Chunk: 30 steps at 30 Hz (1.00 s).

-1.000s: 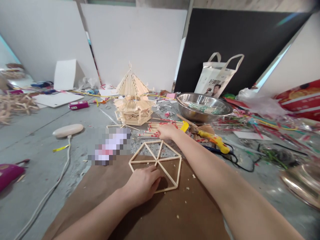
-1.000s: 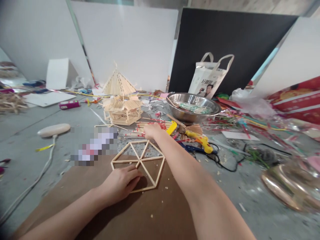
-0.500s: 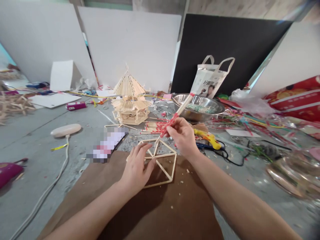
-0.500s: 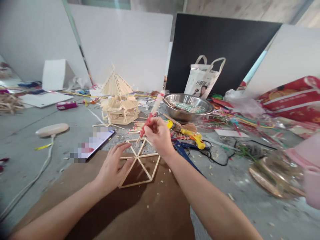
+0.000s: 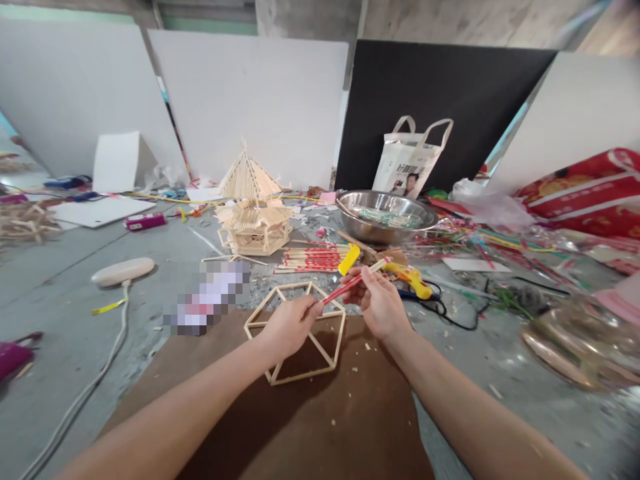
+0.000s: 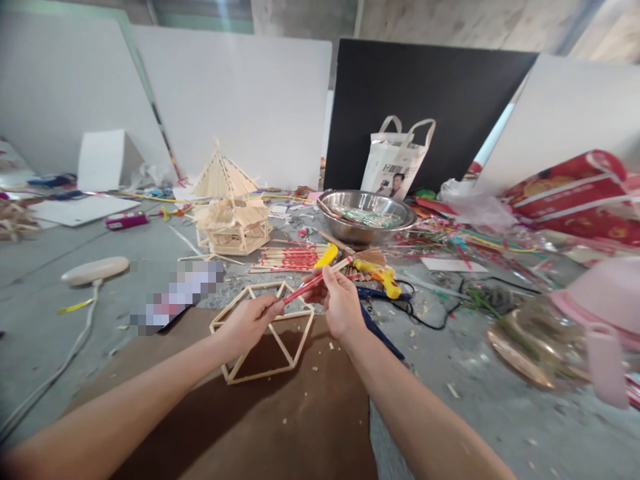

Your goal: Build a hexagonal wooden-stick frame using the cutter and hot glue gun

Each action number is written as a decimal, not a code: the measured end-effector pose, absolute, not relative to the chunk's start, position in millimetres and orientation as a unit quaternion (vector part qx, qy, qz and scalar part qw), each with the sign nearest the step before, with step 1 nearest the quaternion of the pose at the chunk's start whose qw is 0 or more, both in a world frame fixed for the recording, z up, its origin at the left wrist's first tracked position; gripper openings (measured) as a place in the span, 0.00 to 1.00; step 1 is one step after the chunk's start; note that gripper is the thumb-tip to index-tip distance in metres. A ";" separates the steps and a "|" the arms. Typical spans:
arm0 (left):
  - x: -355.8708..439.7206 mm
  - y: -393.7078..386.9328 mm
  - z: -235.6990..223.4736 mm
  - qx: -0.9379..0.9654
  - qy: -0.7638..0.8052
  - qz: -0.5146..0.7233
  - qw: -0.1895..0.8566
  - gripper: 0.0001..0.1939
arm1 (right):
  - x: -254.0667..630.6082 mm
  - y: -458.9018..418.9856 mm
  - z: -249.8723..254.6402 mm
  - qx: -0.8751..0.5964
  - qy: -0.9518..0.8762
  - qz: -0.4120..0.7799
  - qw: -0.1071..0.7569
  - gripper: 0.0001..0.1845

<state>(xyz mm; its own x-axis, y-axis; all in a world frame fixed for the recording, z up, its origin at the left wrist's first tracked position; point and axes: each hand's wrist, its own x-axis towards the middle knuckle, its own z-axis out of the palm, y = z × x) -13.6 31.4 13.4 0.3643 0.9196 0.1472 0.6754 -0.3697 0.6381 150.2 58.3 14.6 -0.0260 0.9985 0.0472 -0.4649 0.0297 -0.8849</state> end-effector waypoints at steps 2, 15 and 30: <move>-11.6 33.5 10.7 0.789 0.507 0.248 0.243 0.17 | 152.4 60.7 13.1 -0.358 -0.388 0.598 0.603 0.14; -9.6 41.4 3.1 0.773 0.471 0.297 0.305 0.16 | 126.7 50.0 -3.8 -0.377 -0.432 0.647 0.502 0.14; -32.7 55.6 1.6 0.810 0.496 0.231 0.211 0.18 | 172.5 83.5 6.0 -0.437 -0.380 0.467 0.669 0.13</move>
